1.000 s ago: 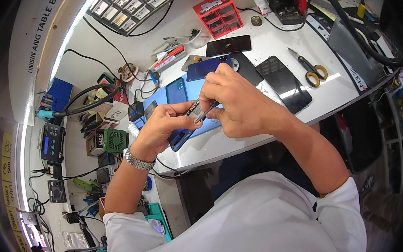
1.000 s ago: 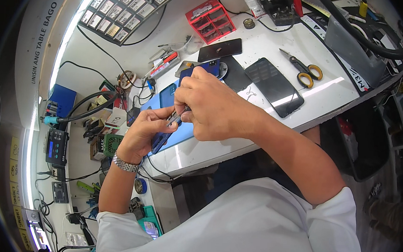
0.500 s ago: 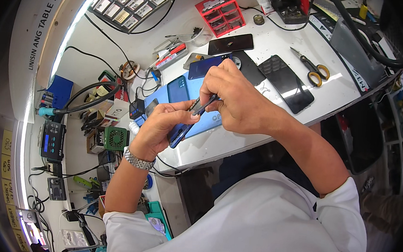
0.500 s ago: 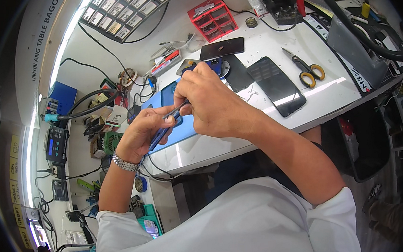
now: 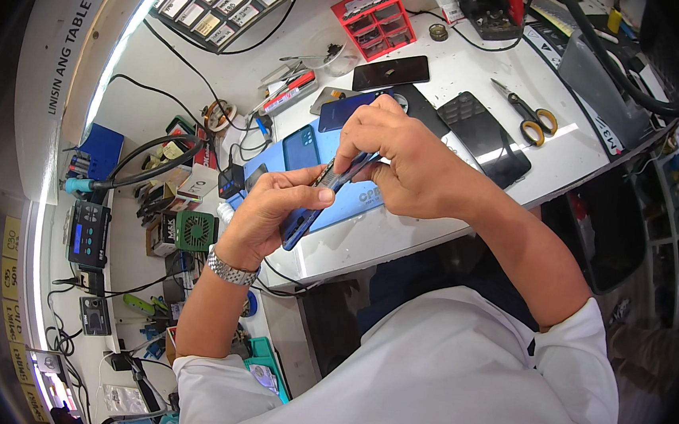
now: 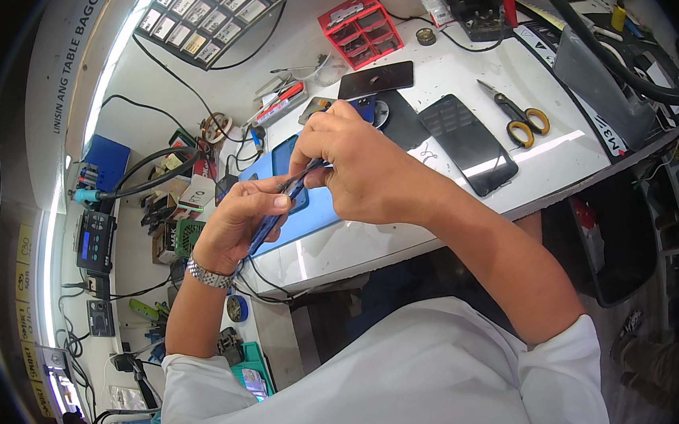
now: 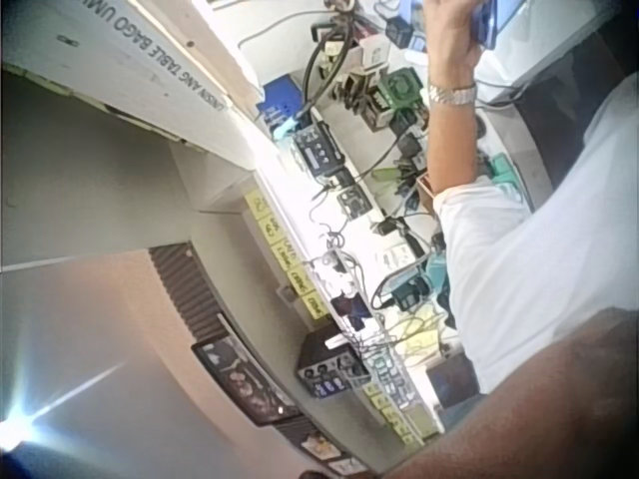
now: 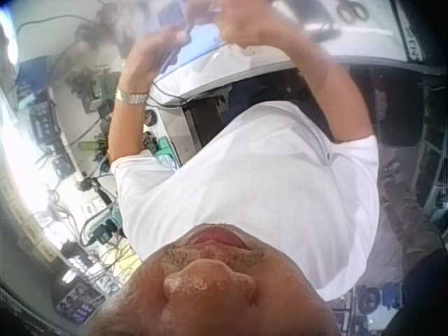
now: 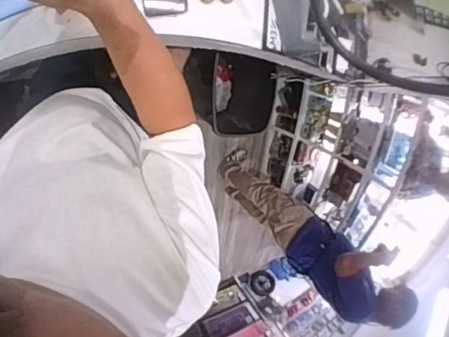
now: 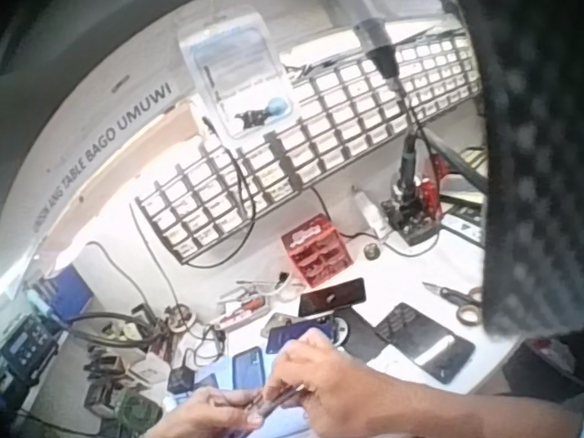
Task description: The person disassembles a smartphone, removes the battery, and applies adhesive to the frame. They then reassemble the device and test the screen functionality by interacting with the display.
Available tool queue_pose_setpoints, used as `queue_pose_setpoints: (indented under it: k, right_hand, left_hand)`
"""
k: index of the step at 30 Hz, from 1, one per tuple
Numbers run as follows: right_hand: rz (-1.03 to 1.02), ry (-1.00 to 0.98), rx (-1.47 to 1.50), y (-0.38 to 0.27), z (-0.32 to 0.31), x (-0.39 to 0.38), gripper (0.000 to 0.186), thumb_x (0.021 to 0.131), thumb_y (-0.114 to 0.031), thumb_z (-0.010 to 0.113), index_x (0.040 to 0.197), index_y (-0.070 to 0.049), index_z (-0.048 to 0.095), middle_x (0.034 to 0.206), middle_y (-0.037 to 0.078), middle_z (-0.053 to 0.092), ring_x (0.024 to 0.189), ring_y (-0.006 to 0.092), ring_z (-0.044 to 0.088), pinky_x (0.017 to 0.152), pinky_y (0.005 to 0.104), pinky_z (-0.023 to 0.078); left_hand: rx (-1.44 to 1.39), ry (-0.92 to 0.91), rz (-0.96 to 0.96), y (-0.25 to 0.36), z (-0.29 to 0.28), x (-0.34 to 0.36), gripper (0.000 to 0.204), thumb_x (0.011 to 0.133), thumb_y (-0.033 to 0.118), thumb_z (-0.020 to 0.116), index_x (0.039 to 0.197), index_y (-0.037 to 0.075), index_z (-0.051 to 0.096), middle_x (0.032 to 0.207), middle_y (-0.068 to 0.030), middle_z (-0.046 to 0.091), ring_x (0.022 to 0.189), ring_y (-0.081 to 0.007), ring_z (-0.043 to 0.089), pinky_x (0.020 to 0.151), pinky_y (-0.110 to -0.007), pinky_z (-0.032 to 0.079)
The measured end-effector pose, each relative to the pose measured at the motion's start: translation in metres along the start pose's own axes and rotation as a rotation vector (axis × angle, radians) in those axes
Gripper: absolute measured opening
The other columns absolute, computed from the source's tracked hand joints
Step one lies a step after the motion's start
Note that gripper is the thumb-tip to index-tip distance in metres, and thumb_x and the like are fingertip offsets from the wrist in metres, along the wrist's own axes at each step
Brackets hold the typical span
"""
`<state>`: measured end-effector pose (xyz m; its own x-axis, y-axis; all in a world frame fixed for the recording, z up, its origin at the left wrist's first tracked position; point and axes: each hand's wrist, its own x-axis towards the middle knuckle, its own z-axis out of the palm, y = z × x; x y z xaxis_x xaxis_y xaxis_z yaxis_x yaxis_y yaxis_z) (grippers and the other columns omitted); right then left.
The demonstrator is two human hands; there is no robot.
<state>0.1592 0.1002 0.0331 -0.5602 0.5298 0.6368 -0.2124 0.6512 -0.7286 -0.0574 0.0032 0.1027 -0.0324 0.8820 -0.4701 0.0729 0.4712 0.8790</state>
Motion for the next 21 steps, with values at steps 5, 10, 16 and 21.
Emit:
queue_pose_setpoints:
  k: [5,10,16,21]
  right_hand:
    - [-0.014,0.034,-0.003,0.004,-0.001,0.0,0.034,0.071,0.024,0.061,0.09,-0.003,0.072,0.096,0.007,0.066,0.105,0.0287,0.056,0.085,0.0398,0.053]
    - [-0.014,0.023,0.033,-0.001,-0.002,0.0,0.027,0.076,0.02,0.07,0.091,-0.003,0.073,0.097,0.008,0.067,0.106,0.031,0.054,0.086,0.0399,0.051]
    - [-0.049,0.035,-0.022,0.0,0.002,-0.002,0.028,0.076,0.018,0.072,0.092,-0.005,0.075,0.096,0.006,0.065,0.109,0.0312,0.054,0.085,0.0392,0.052]
    - [-0.12,0.058,-0.051,-0.001,0.004,-0.002,0.026,0.076,0.015,0.073,0.09,-0.006,0.078,0.095,0.006,0.066,0.11,0.0312,0.055,0.086,0.0388,0.052]
  left_hand:
    - [-0.023,-0.003,0.003,-0.001,0.0,-0.001,0.066,0.09,0.017,0.08,0.146,-0.012,0.06,0.078,0.0007,0.067,0.056,-0.005,0.057,0.051,-0.022,0.049]
    - [-0.068,-0.063,-0.025,-0.002,-0.01,0.0,0.065,0.088,0.013,0.085,0.142,-0.015,0.062,0.098,-0.0063,0.074,0.074,-0.0078,0.068,0.07,-0.023,0.057]
    - [-0.072,-0.066,0.0,-0.002,-0.011,0.002,0.062,0.087,0.011,0.088,0.138,-0.014,0.064,0.108,-0.0092,0.078,0.085,-0.009,0.073,0.08,-0.022,0.06]
    - [-0.085,-0.073,-0.013,-0.001,-0.012,0.003,0.061,0.087,0.011,0.088,0.137,-0.014,0.065,0.11,-0.0094,0.078,0.088,-0.0096,0.073,0.082,-0.022,0.06]
